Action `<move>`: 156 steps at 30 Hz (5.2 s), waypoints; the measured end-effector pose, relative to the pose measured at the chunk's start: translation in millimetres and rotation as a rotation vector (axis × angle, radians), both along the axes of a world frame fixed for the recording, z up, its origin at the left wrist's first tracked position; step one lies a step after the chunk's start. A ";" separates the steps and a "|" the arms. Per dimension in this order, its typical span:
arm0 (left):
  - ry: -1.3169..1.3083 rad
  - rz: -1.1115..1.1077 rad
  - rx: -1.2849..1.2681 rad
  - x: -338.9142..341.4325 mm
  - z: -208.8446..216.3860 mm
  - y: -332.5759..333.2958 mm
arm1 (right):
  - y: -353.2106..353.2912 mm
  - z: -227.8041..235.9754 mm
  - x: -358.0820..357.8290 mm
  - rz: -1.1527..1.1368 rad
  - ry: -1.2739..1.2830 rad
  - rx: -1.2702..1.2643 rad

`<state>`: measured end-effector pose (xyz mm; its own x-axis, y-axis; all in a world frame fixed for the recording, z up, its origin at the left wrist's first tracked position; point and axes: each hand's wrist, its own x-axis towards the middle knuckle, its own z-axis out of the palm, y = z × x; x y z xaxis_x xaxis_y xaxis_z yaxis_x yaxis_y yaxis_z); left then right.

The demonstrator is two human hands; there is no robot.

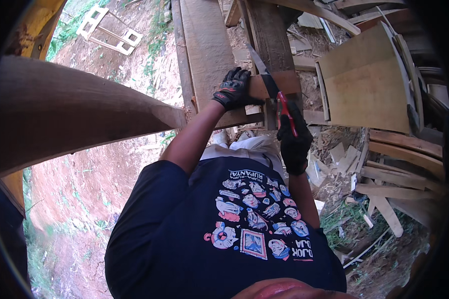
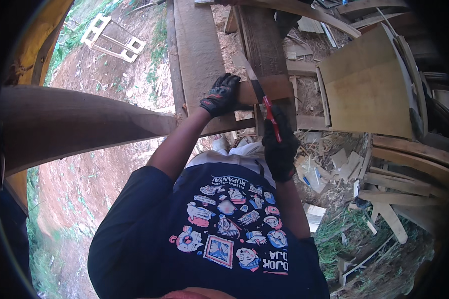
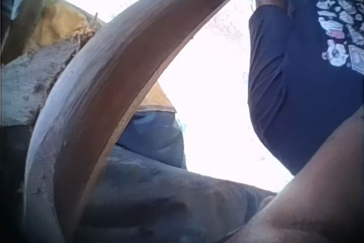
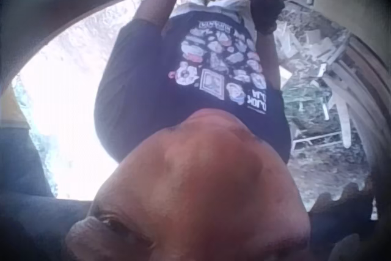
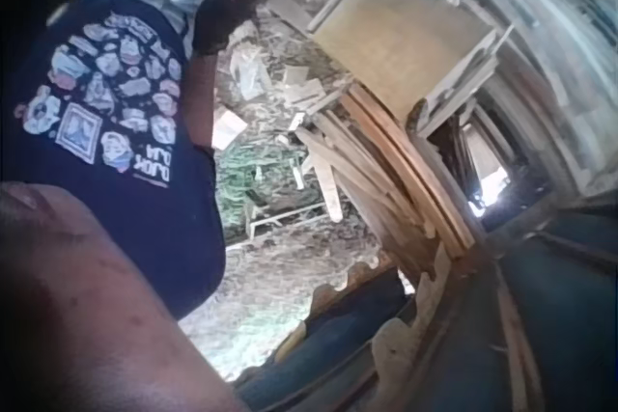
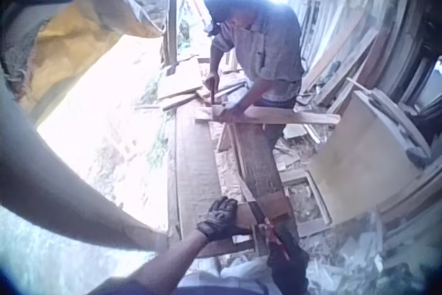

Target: The person uses a hand saw to cut a piece of wood clamped to a workbench. They hold the wood steady with their left hand while sawing with their right hand, creating a cut through the material.

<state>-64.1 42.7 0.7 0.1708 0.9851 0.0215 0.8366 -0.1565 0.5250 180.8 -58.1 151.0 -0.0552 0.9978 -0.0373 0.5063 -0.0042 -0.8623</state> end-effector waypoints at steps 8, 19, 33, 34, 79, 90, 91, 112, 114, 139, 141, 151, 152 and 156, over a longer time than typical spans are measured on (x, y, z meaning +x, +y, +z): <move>0.078 0.038 0.038 8.3 -0.2 -5.5 | 11.2 -9.5 -9.3 0.162 -0.303 0.487; -0.009 0.050 0.139 6.0 3.3 -5.4 | 14.9 -8.4 -13.5 0.161 -0.208 0.487; -0.044 0.057 0.131 6.2 3.7 -8.2 | -4.9 19.3 -5.5 0.162 -0.148 0.179; -0.050 0.052 0.150 4.2 2.2 -10.4 | 2.1 19.8 -9.2 0.198 -0.170 0.256; -0.020 0.182 0.196 23.7 4.8 4.8 | 139.6 -54.7 -51.2 0.288 -0.245 0.397; 0.060 0.097 0.182 8.0 43.9 -2.7 | 46.0 6.5 -21.4 -0.024 0.214 0.213; 0.062 0.074 0.164 8.7 45.7 -3.8 | 46.8 1.3 -22.6 -0.005 0.232 0.236; 0.204 0.148 -0.225 25.0 71.3 6.5 | 33.6 -34.6 -47.6 0.035 0.103 0.466; 0.223 0.162 -0.237 25.9 72.7 9.1 | 27.7 -38.9 -42.5 0.066 -0.027 0.579; 0.262 0.147 -0.151 21.7 65.1 4.5 | -112.3 31.3 19.2 -0.045 -0.024 0.314; 0.245 0.147 -0.184 26.9 73.4 6.7 | -71.6 27.6 -2.5 -0.029 -0.049 0.411; 0.239 0.190 -0.178 30.2 63.7 3.1 | 31.5 -31.1 -41.5 0.141 -0.317 0.827; 0.242 0.197 -0.174 30.5 59.7 3.1 | 31.8 -33.6 -41.3 0.141 -0.330 0.862; 0.208 0.206 -0.169 41.5 57.9 -1.9 | 12.7 -32.5 -36.7 0.104 -0.280 0.795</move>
